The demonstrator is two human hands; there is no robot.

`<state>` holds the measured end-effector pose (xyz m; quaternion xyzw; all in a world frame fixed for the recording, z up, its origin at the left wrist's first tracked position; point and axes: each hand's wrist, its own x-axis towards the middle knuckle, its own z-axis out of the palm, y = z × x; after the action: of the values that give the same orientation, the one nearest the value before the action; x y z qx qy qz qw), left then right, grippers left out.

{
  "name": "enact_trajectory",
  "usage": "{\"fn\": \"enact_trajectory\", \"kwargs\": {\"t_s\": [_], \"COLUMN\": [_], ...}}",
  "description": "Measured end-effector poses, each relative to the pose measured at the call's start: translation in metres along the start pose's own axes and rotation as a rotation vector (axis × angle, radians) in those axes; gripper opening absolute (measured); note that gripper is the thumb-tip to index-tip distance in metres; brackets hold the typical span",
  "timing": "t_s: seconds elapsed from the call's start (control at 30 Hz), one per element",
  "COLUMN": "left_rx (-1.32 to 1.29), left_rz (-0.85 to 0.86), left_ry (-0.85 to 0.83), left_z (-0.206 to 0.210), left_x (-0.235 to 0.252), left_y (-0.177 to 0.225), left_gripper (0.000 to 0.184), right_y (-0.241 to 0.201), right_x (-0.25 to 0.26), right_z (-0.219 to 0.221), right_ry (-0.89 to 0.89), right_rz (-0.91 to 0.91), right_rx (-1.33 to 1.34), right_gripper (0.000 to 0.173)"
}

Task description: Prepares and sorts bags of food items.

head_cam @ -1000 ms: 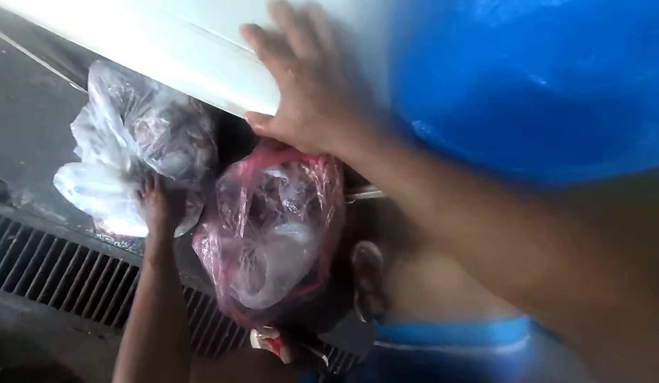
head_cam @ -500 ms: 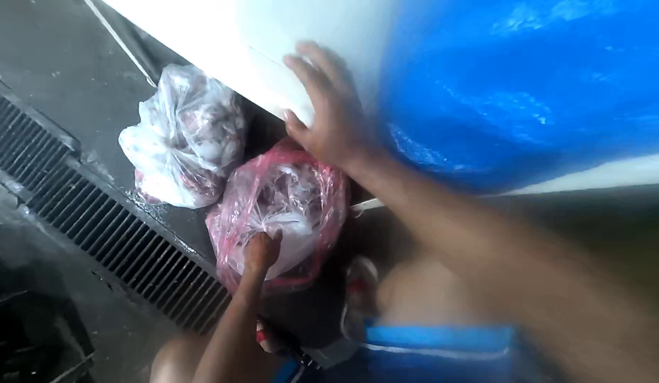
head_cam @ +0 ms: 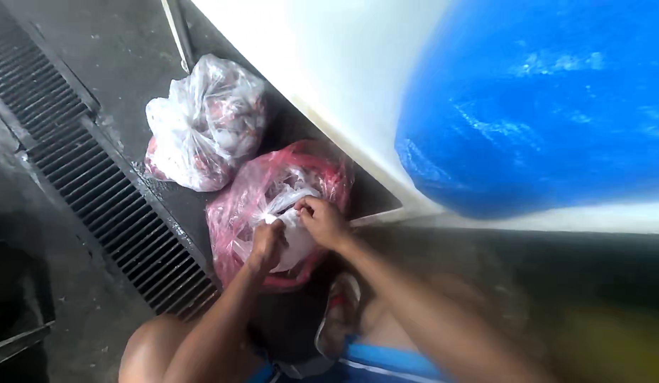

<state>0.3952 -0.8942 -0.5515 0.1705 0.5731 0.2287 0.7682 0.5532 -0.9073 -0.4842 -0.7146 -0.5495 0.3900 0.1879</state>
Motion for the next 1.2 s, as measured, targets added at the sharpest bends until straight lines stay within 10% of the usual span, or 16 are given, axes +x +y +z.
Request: {"fn": "enact_trajectory", "kwargs": {"t_s": [0.17, 0.33, 0.53, 0.77, 0.93, 1.2], "left_rx": [-0.019, 0.076, 0.233, 0.307, 0.511, 0.744], "left_rz": [0.051, 0.067, 0.055, 0.151, 0.15, 0.175], "left_ry": [-0.061, -0.048, -0.134, -0.087, -0.073, 0.051], "left_z": [-0.025, -0.033, -0.034, -0.033, -0.043, -0.043], "left_x": [-0.002, 0.004, 0.009, 0.016, 0.025, 0.016], "left_y": [-0.017, -0.026, -0.014, -0.004, -0.014, 0.001], "left_gripper": [0.003, 0.017, 0.037, 0.039, 0.049, 0.059], "right_y": [0.006, 0.002, 0.006, -0.001, -0.013, 0.005], "right_x": [0.015, 0.033, 0.039, 0.046, 0.043, 0.097], "right_z": [0.025, 0.043, 0.048, 0.035, 0.055, 0.099], "right_ry": [-0.224, -0.515, -0.342, -0.142, -0.489, -0.525], "right_rz": [-0.078, 0.23, 0.316, 0.299, 0.177, 0.018], "right_rx": [-0.036, -0.267, -0.246, -0.12, -0.374, -0.444], "right_gripper": [0.03, 0.034, 0.054, 0.027, 0.036, 0.024]}}
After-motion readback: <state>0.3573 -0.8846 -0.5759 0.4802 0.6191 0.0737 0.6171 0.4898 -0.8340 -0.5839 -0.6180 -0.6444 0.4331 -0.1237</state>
